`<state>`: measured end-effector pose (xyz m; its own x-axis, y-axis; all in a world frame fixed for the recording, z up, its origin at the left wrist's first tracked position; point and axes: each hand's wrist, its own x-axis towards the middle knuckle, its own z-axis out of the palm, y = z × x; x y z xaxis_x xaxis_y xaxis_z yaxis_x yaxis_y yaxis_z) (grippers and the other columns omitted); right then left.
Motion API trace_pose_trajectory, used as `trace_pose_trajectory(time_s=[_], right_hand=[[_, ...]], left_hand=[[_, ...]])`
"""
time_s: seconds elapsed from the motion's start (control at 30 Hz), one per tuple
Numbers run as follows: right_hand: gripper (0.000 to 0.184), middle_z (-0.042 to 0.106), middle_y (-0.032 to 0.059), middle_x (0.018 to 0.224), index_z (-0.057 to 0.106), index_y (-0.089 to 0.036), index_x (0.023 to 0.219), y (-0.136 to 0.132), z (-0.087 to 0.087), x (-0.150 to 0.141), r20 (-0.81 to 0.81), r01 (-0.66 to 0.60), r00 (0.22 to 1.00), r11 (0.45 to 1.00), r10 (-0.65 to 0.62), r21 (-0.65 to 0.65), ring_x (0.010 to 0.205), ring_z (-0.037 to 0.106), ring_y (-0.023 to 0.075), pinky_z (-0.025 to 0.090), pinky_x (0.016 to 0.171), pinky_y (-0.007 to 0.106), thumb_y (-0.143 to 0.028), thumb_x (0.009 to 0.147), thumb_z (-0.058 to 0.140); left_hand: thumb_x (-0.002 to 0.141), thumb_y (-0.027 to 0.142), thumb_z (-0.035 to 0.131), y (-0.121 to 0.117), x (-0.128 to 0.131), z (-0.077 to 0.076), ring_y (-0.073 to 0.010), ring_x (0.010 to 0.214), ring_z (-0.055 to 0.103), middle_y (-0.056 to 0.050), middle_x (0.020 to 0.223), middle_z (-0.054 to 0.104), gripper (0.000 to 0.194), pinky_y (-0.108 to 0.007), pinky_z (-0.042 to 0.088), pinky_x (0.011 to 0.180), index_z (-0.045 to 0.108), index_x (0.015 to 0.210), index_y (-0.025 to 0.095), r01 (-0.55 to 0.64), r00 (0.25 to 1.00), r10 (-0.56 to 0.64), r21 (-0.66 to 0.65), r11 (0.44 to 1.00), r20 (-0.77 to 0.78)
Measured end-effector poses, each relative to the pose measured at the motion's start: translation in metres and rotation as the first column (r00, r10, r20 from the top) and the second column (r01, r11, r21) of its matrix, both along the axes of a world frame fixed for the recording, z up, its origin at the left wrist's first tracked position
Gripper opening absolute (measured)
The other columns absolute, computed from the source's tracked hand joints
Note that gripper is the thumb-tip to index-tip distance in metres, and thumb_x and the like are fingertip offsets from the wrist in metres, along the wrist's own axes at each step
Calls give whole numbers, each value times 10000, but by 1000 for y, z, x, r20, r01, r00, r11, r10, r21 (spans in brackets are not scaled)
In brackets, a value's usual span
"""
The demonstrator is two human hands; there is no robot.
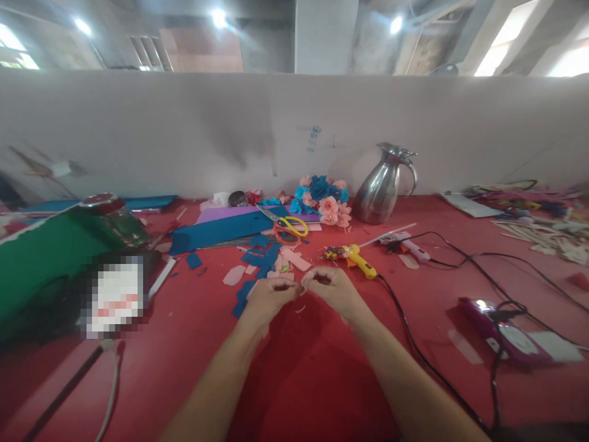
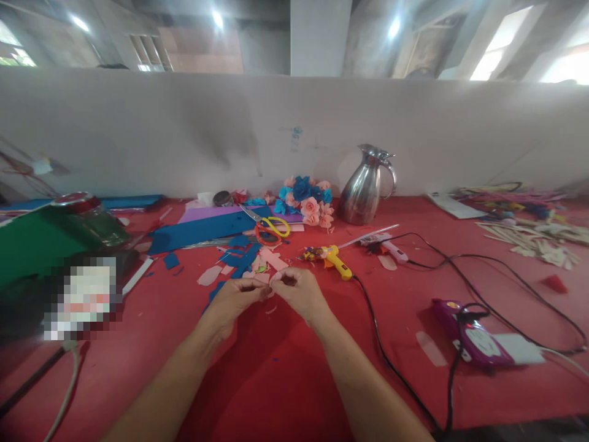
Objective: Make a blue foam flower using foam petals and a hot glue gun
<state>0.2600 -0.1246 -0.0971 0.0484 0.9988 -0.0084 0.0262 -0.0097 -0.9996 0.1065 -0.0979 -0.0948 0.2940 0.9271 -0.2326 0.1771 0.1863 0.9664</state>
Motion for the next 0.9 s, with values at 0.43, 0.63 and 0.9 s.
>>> trace_pose_trajectory(time_s=[0.43,0.63,0.9], right_hand=[[86,637,-17,622,619,-186,624,1,-6,3,11,-31,999,1000,31,-7,615,575,141,431,648,257,-254,661,581],[70,635,-22,596,625,-185,599,0,0,2,-67,-53,996,999,53,9,612,574,133,443,668,256,-223,648,591],[74,633,-22,595,627,-181,600,-1,2,2,-142,-98,985,995,97,-5,623,575,131,456,703,264,-233,647,604]], left_hand=[[627,344,701,-3,4,4,-150,640,547,-36,647,664,202,-285,410,667,740,660,148,70,998,-70,29,997,7],[642,285,667,-1,1,4,-116,617,519,-19,608,630,148,-245,394,645,701,579,155,113,989,-111,-24,993,96],[578,292,756,0,-3,3,-101,588,535,-30,611,630,177,-246,446,664,713,606,123,159,958,-83,-270,950,274]])
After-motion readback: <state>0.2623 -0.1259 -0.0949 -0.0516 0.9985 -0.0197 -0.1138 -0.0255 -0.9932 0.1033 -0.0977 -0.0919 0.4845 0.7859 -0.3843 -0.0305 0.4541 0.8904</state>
